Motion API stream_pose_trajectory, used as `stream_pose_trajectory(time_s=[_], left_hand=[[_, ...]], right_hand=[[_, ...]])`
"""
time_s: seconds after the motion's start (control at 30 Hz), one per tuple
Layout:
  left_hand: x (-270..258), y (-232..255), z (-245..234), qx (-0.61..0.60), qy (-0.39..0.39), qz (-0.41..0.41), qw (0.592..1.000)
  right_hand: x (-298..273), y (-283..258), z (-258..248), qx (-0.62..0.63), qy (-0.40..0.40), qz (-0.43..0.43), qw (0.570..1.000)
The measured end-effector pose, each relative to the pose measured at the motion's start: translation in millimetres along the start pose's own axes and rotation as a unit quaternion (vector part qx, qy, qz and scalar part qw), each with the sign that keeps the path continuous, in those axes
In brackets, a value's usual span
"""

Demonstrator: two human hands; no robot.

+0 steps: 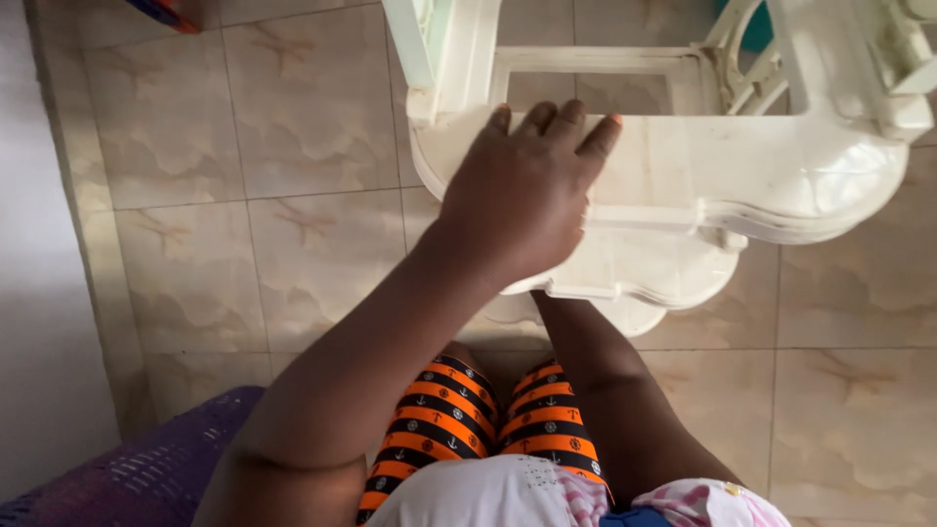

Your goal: The person kneels on the floor and wipes the surfaces of a white plastic structure with a blue cloth. They clean the top, sides, and interior sections of the structure, turning it to access different areas.

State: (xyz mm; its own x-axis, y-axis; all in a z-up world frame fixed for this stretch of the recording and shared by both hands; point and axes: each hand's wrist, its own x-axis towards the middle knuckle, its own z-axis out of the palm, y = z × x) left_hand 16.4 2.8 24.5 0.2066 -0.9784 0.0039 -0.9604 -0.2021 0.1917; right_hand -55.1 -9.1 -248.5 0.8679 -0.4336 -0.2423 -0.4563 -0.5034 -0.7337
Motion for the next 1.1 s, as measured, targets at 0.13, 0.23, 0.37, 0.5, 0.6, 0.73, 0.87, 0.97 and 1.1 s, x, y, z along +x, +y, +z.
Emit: stream_pose_trajectory(time_s=[0.13,0.23,0.37,0.5,0.6,0.73,0.87,0.97,1.1], left_hand=[[-2,5,-1,0.021,0.008,0.001,1.0],[-4,8,1,0.033,0.01,-0.006,0.999],[-8,13,-1,0.031,0.029,-0.014,0.999],[-14,15,-1,0.032,0.06,-0.003,0.998],[-18,11,-3,0.013,0.07,-0.001,0.997],[-16,6,-7,-0.003,0.067,-0.006,0.998],[-12,-1,-7,-0.003,0.071,-0.007,0.997],[-16,8,2,-0.025,0.049,-0.017,0.998],[-33,24,11,-0.02,0.039,-0.026,0.999]], right_hand=[[-23,-1,-3,-0.012,-0.011,-0.006,1.0],[-45,-10,-2,-0.026,-0.032,-0.017,0.999],[-71,-27,0,-0.049,-0.058,-0.049,0.996],[-110,-10,18,-0.154,-0.147,-0.05,0.976],[-139,39,28,-0.327,-0.228,-0.021,0.917],[-169,130,-44,-0.21,0.061,0.044,0.975],[-188,135,-66,-0.329,0.146,0.02,0.933],[-158,124,-1,-0.301,0.039,0.148,0.941],[-142,58,77,-0.17,-0.183,0.131,0.96]])
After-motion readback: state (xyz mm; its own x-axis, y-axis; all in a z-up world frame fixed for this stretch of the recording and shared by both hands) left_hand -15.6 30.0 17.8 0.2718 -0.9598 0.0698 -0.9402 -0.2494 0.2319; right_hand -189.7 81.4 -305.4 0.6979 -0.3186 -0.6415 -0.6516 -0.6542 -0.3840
